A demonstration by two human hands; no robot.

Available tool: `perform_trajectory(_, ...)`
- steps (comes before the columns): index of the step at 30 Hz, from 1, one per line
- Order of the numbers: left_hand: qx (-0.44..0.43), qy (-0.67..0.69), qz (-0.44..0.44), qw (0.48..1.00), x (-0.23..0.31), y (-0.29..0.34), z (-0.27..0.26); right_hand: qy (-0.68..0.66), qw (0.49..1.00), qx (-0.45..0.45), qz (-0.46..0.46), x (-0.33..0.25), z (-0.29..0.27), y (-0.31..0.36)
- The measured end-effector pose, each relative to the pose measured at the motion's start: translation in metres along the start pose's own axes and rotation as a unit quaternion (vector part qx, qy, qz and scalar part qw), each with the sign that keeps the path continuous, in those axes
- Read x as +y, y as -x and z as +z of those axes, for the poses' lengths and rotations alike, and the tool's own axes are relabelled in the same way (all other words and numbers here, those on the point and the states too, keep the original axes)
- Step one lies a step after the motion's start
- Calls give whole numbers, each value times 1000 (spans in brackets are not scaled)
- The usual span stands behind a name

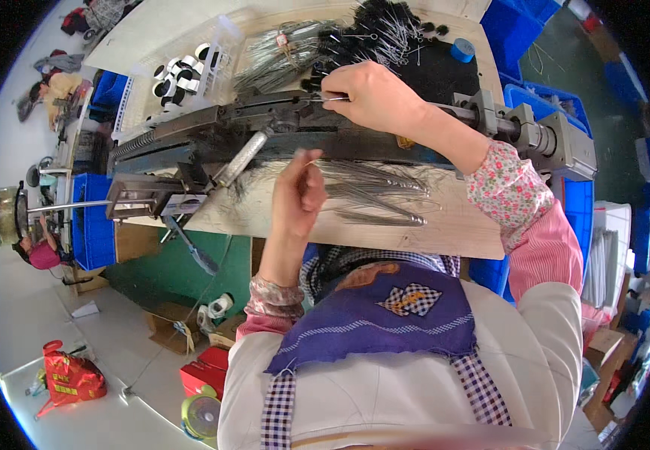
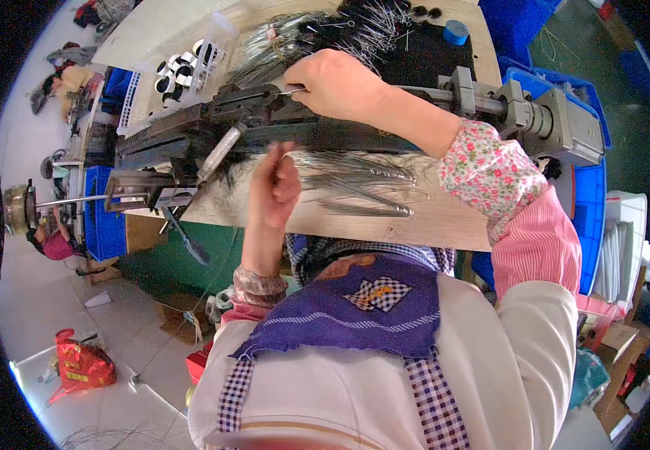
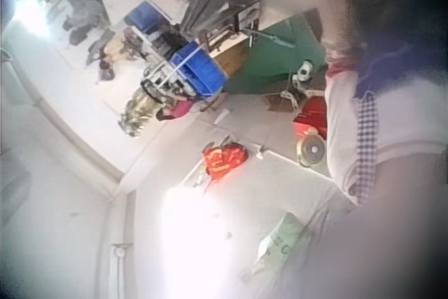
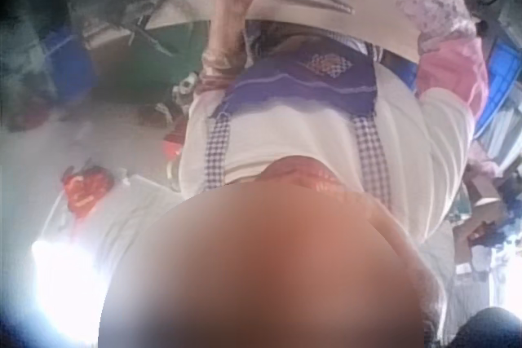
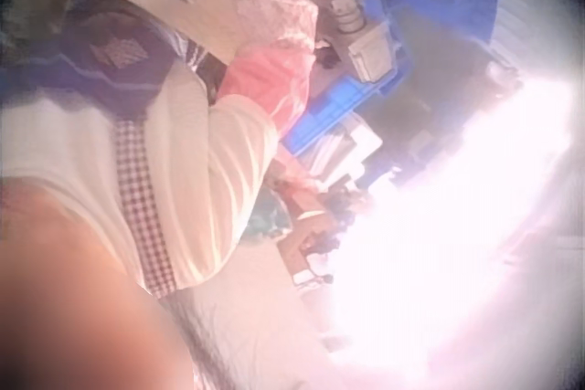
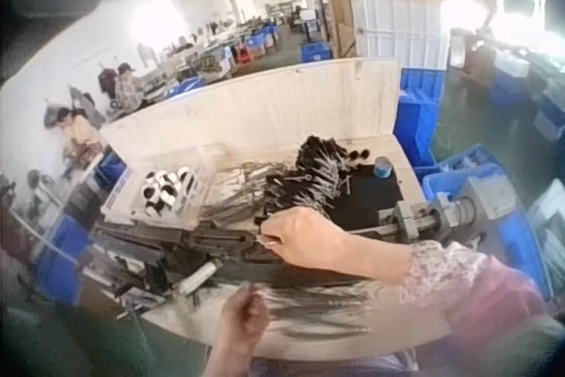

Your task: The person is assembling or processing small black brush-like components using a manual clamping and cutting machine at a workstation.

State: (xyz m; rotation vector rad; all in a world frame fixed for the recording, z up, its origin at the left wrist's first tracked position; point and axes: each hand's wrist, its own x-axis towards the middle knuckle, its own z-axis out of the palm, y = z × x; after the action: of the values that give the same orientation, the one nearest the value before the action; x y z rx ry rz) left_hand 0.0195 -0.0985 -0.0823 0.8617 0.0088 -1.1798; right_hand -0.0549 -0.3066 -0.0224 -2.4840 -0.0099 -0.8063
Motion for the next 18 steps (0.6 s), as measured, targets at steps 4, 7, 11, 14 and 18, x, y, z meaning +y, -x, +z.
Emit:
perform_trajectory(4, -255, 312, -83, 911, 53, 1, 16, 31, 998, -34, 38, 5, 4, 6)
perform_trajectory(7, -312, 292, -118, 896, 60, 10, 41, 9, 999, -23, 38, 5, 1, 2)
perform_trajectory(11, -55, -345, 166, 922, 5, -1, 41, -9, 998, -34, 46, 0, 2, -1)
perform_trajectory(14, -35, -429, 231, 872, -4, -30, 23, 22, 999, -37, 1, 2, 2, -4)
perform_trajectory(18, -25, -386, 155, 909, 15, 6, -5, 196, 980, 7, -22, -47, -14, 23)
